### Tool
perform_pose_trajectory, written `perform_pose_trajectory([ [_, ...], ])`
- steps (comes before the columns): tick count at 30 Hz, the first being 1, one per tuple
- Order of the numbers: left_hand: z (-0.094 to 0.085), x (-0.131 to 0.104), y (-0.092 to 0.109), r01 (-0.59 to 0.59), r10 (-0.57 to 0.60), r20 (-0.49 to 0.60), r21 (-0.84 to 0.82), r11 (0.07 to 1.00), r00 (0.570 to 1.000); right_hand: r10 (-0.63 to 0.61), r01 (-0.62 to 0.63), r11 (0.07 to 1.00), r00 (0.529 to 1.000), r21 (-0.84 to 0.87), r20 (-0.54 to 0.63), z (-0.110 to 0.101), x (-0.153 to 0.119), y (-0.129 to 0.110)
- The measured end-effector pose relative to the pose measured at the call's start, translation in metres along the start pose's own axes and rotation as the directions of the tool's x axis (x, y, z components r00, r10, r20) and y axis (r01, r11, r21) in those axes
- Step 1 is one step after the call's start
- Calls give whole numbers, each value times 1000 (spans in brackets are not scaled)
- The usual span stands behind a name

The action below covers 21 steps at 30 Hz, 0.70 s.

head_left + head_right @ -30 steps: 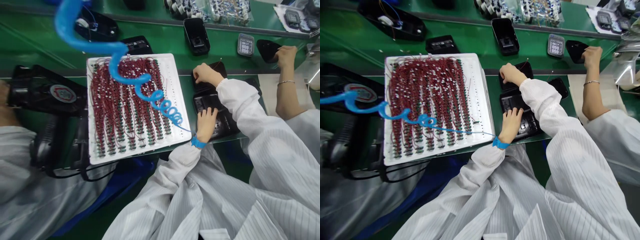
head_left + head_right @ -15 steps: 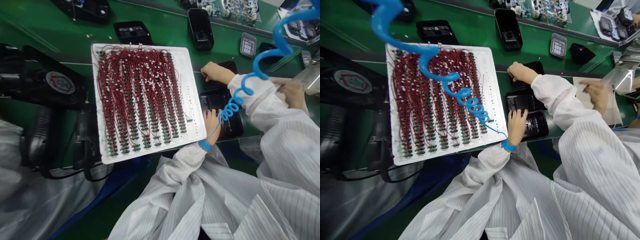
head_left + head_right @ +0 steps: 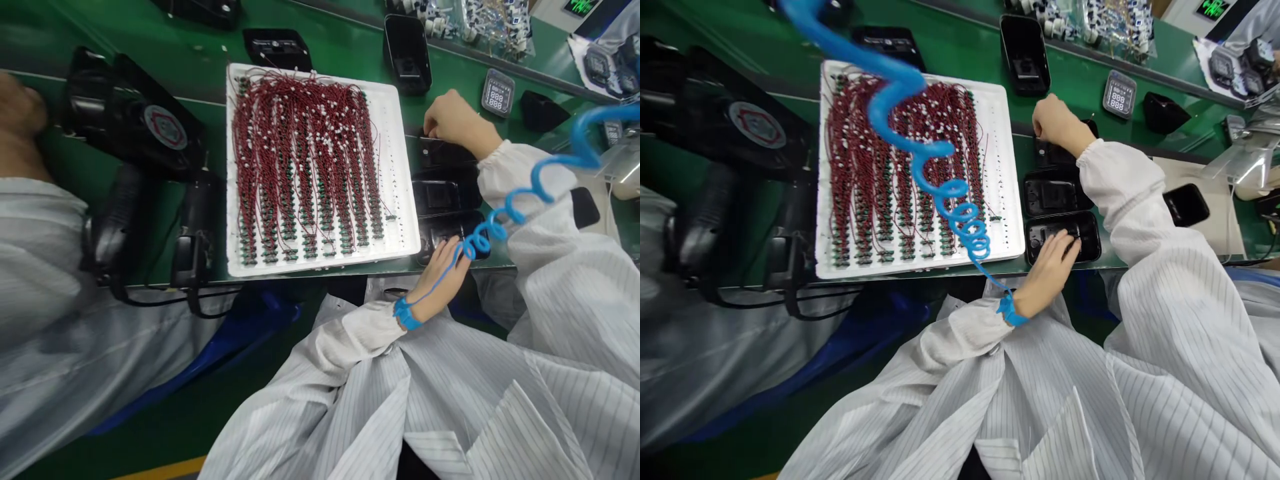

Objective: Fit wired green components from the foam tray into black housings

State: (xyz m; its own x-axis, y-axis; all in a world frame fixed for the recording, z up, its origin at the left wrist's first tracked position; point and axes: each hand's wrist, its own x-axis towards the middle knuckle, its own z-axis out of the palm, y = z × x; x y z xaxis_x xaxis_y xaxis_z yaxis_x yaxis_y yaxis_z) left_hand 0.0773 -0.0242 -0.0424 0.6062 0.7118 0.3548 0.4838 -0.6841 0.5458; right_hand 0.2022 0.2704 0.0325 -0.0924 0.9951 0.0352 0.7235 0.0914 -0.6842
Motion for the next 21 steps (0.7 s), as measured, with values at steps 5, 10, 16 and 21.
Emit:
perform_pose_trajectory([
  [5,-15,-62,-1,-121,109,-67,-218,968,992,-242,388,822,901,-418,361,-8,-105,-68],
  [10,-47,-96,-16,-123,96,-92,-354,927,991,-265,508,750,817,-423,512,42,-178,-103],
  [16,-66,-110,-26,33,-79,-94,-411,911,992,-237,389,834,893,-391,383,57,-174,-92],
  [21,-69,-119,-28,99,-176,-160,-398,912,971,-263,359,881,913,-309,312,65,-186,-83],
])
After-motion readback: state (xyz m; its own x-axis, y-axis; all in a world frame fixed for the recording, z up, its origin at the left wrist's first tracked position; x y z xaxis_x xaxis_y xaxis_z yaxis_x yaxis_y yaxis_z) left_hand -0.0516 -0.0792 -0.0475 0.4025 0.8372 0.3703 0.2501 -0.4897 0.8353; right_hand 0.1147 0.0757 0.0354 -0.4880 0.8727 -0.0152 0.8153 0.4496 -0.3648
